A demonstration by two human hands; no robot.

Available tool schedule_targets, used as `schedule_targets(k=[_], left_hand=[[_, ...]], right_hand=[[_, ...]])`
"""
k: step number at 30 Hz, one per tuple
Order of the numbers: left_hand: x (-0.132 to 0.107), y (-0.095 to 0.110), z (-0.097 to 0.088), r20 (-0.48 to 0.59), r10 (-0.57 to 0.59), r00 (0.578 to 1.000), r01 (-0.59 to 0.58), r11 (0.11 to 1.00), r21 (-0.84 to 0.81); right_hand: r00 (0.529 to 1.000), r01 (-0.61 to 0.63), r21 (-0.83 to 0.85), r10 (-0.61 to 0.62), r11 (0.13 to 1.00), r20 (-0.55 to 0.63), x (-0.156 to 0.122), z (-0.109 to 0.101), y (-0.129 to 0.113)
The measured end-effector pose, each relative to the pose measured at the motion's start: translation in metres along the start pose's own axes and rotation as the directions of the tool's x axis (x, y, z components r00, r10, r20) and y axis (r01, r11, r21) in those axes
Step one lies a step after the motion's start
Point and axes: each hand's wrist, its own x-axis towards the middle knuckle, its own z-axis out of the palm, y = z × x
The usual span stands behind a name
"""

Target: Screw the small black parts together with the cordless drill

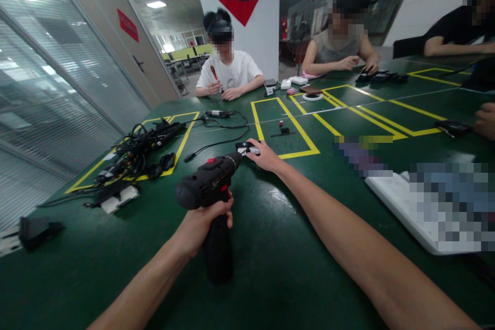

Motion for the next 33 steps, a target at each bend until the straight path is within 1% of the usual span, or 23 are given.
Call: schedule_targets(k=[5, 11, 20, 33], left_hand=[[0.0008, 0.0001, -0.0004, 0.019, 0.016, 1.000, -0.016, 1.000, 0.005], [0.0010, -0.0007, -0.0008, 0.004, 0.004, 1.000, -0.004, 1.000, -0.014], [0.0019, -0.0029, -0.0014, 0.010, 0.023, 1.000, -0.023, 0.999, -0.040], [0.0005, -0.0023, -0.0013, 0.008, 0.030, 1.000, -0.029, 0.998, -0.058]], right_hand=[[1.000, -0.006, -0.002, 0.006, 1.000, 0.002, 0.0004, 0.0002, 0.0002], [1.000, -0.009, 0.004, 0.009, 1.000, 0.004, 0.0010, 0.0012, 0.0014], [0.999, -0.025, 0.005, 0.025, 1.000, -0.044, 0.0010, 0.0049, 0.0035], [0.999, 0.007, 0.037, -0.005, 0.999, -0.036, 0.0051, 0.0041, 0.0067]])
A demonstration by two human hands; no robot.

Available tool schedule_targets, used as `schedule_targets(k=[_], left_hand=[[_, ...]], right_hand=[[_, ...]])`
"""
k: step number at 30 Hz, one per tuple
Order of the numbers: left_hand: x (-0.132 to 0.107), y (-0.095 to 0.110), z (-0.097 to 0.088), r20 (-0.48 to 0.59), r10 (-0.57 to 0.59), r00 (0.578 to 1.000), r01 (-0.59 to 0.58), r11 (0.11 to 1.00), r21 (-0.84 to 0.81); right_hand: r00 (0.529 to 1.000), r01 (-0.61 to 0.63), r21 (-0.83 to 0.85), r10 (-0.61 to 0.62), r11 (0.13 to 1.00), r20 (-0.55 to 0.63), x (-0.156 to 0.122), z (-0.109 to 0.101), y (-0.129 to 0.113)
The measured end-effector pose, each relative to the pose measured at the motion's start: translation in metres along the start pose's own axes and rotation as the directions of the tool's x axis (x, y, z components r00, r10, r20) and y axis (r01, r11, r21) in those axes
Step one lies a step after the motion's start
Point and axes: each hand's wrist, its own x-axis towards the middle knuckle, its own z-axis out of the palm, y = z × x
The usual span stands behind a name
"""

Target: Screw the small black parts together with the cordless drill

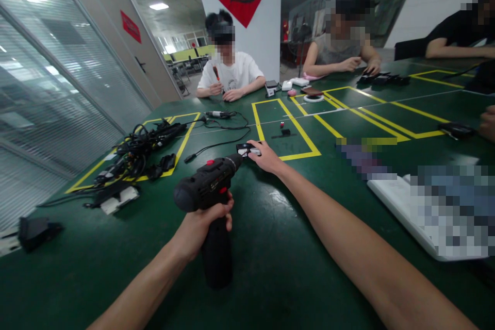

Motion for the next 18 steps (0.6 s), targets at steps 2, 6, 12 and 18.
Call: schedule_targets(k=[2, 6, 12, 18], left_hand=[[0.0001, -0.0002, -0.0002, -0.001, -0.002, 1.000, 0.002, 1.000, 0.000], [0.0000, 0.0004, 0.0004, -0.007, 0.005, 1.000, -0.005, 1.000, 0.001], [-0.0003, 0.0009, 0.0017, -0.012, 0.016, 1.000, -0.016, 1.000, 0.014], [-0.0001, -0.0004, 0.0014, -0.008, 0.024, 1.000, -0.024, 1.000, 0.009]], right_hand=[[1.000, 0.002, 0.002, -0.002, 1.000, 0.000, 0.0004, 0.0001, 0.0006], [1.000, 0.008, 0.006, -0.008, 1.000, -0.001, 0.0005, -0.0001, 0.0006], [1.000, 0.011, 0.012, -0.011, 1.000, -0.003, 0.0004, 0.0007, 0.0000], [1.000, 0.005, 0.009, -0.005, 1.000, 0.000, 0.0006, 0.0013, 0.0007]])
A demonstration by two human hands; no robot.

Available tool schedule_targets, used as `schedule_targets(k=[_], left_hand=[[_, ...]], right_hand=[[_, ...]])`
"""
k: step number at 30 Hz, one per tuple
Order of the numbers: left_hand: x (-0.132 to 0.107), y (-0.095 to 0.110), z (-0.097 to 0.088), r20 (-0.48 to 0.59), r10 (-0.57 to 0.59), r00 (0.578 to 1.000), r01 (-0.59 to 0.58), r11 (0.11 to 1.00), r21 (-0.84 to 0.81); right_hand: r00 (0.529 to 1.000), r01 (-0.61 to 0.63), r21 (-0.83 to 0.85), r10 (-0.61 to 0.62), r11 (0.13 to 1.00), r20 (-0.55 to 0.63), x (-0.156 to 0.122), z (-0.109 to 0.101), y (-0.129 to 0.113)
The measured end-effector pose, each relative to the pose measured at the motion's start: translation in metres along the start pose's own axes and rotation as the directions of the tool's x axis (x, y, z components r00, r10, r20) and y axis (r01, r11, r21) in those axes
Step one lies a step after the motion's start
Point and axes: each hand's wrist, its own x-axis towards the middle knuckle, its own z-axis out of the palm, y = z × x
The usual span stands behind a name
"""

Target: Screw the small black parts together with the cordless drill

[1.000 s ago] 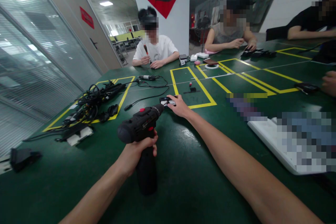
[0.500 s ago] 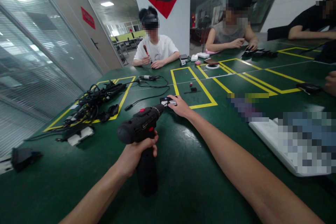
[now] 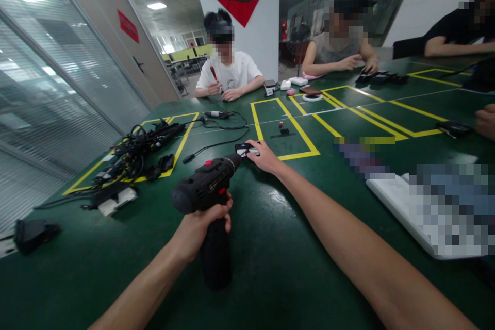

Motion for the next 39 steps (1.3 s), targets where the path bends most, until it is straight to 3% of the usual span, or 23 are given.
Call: schedule_targets(k=[22, 39], left_hand=[[0.0002, 0.0044, 0.0025, 0.006, -0.011, 1.000, 0.010, 0.995, 0.096], [0.0011, 0.0028, 0.0008, -0.004, -0.012, 1.000, 0.012, 0.998, 0.056]], right_hand=[[1.000, 0.016, -0.017, -0.016, 1.000, 0.007, -0.0014, -0.0005, -0.0008], [1.000, 0.008, -0.025, -0.008, 1.000, 0.026, -0.0035, -0.0028, -0.0035]])
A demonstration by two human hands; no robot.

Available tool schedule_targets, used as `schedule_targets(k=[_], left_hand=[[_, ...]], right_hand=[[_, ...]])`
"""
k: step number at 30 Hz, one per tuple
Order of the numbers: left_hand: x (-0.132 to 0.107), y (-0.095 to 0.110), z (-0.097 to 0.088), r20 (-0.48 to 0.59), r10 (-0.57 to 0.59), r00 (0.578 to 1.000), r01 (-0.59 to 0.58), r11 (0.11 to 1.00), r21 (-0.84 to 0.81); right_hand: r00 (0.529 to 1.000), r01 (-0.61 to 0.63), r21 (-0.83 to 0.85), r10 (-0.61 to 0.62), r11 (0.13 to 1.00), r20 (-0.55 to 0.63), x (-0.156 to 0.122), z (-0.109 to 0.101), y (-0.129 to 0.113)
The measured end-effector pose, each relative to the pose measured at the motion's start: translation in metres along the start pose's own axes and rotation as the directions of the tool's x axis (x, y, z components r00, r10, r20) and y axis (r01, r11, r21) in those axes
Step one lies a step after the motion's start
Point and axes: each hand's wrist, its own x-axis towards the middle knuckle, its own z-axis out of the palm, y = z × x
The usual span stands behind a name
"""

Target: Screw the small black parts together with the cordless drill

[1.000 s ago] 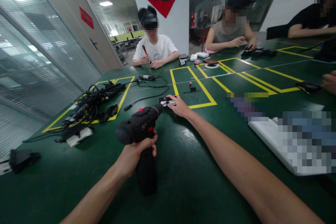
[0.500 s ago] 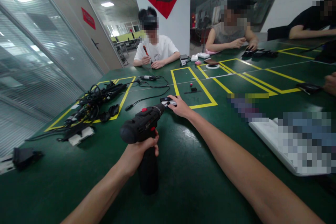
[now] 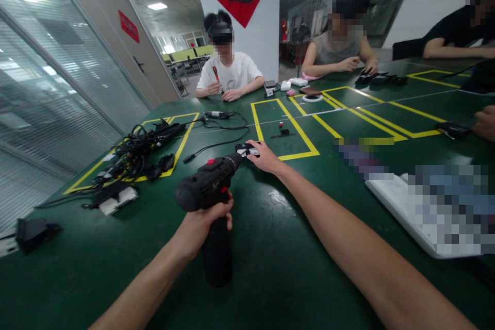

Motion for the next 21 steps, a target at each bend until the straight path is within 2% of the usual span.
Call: schedule_targets(k=[21], left_hand=[[-0.0016, 0.0031, 0.0022, -0.014, -0.003, 1.000, 0.003, 1.000, -0.005]], right_hand=[[1.000, 0.004, -0.006, -0.004, 1.000, 0.004, 0.0013, 0.0012, 0.0031]])
